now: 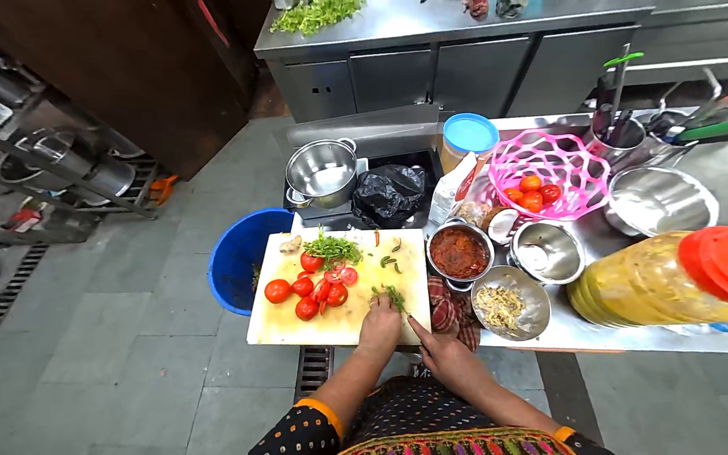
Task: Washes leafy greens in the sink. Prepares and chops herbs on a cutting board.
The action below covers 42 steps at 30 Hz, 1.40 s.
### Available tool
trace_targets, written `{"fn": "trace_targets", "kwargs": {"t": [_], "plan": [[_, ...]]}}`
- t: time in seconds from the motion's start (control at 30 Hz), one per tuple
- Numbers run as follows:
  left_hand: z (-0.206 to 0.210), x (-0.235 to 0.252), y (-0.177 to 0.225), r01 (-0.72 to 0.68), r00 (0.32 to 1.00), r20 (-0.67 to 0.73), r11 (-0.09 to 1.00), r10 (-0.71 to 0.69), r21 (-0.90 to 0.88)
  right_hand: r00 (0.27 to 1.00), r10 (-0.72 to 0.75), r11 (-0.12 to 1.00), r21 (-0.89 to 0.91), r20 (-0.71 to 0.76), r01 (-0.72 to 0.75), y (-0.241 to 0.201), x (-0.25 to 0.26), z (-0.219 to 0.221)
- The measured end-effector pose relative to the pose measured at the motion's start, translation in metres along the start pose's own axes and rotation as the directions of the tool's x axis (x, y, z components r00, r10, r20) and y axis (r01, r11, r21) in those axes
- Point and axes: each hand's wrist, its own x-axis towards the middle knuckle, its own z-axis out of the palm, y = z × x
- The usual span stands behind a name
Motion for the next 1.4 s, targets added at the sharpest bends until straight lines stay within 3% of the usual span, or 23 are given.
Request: {"fn": "trace_targets", "kwargs": {"t": [0.13,0.3,0.53,0.77,1.0,1.2,1.4], "plan": [[0.004,-0.005,0.012,0.010,0.996,0.083,0.992,-0.020,0.124,0.994,0.077,0.994,-0.078,0.077,-0.071,-0.014,0.012,0.000],[-0.009,0.001,0.010,0.014,0.998,0.067,0.996,-0.021,0.092,0.982,0.146,0.987,-0.084,0.123,-0.136,-0.021,0.034,-0.004],[-0.018,0.005,0.005,0.099,0.994,0.045,0.995,-0.099,-0.003,0.993,0.056,0.998,-0.040,0.102,-0.052,-0.002,-0.031,0.004],[-0.020,0.011,0.004,0.112,0.994,0.013,0.994,-0.112,0.003,0.988,0.091,0.996,-0.032,0.124,-0.087,-0.025,0.026,-0.009],[-0.017,0.013,-0.003,0.131,0.991,0.000,0.990,-0.131,-0.055,0.996,0.032,0.999,-0.042,0.081,-0.028,-0.012,-0.020,-0.001],[-0.014,0.012,-0.008,0.067,0.995,-0.071,0.997,-0.069,-0.034,0.986,0.071,0.997,-0.029,0.148,-0.068,-0.031,0.026,-0.013],[-0.009,0.012,-0.011,0.116,0.988,-0.088,0.986,-0.127,-0.119,0.994,0.024,0.999,-0.051,0.108,-0.019,-0.015,-0.023,-0.003]]}}
